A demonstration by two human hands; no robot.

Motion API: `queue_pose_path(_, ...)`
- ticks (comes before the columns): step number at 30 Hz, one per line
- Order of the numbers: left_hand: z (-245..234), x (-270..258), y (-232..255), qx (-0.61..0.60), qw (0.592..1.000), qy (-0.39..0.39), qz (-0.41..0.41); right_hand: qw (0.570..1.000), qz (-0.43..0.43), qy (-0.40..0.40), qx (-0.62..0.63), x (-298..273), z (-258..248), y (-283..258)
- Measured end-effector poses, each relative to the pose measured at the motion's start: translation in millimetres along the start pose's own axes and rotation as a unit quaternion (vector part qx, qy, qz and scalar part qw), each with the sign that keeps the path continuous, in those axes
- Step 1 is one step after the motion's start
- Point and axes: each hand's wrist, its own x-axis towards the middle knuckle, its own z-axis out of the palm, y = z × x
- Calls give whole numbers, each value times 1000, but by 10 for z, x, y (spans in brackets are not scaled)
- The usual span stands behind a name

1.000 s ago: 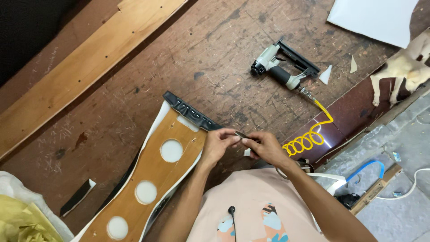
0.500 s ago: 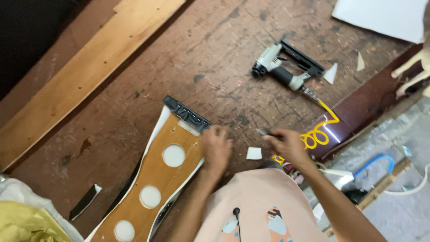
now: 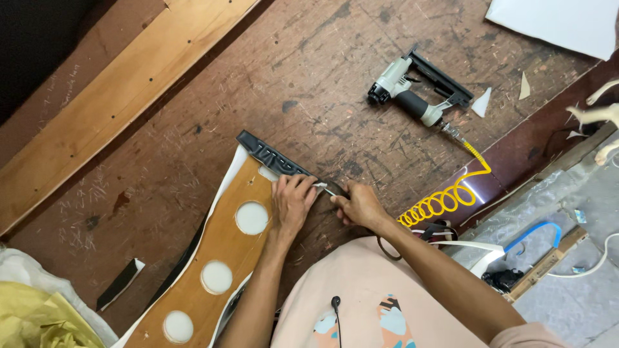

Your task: The person staples black fabric onto the edges of a wooden chair back using a pneumatic staple gun. They then trim the excess fabric with scissors and tuck the edges under the wood to create a clean finish.

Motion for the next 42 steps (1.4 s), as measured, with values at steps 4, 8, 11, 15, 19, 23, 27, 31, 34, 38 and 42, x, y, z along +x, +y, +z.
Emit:
queue_pose_path(4, -6, 14, -24, -20, 1000, -6, -9, 999, 35, -16, 7, 11, -2, -81)
queue_pose_path(8, 19, -106, -59, -49, 998, 35, 16, 1000, 24, -17, 6, 69, 64, -107)
queue_pose_path(11, 94, -189, -81, -53, 997, 55, 2, 1000, 3, -16, 1, 110, 120, -100)
queue_pose_path(15, 172, -196, -96, -66, 994, 85, -10, 989, -50, -45, -130, 129, 89, -118)
queue_pose_path(19, 178, -217, -107, -86, 991, 101, -13, 996, 0, -24, -81, 100, 45, -128)
queue_pose_path(23, 160, -205, -114, -81, 993, 91, -4, 999, 4, -27, -34, 180, 104, -170)
queue_pose_path(27, 173, -213, -127, -94, 991, 94, -4, 1000, -11, -4, -23, 281, 168, -90)
queue_pose_path(31, 190, -250, -147, -117, 988, 96, -13, 989, -80, 43, -119, 366, 169, 9)
queue_pose_path(34, 204, -245, -172, -127, 987, 97, -16, 957, -188, 89, -203, 378, 178, 20)
queue_pose_path(38, 222, -258, -190, -138, 985, 98, -24, 960, -166, 79, -209, 292, 199, -28)
queue_pose_path(42, 232, -273, -201, -128, 987, 95, -17, 973, -134, 50, -179, 226, 226, -124)
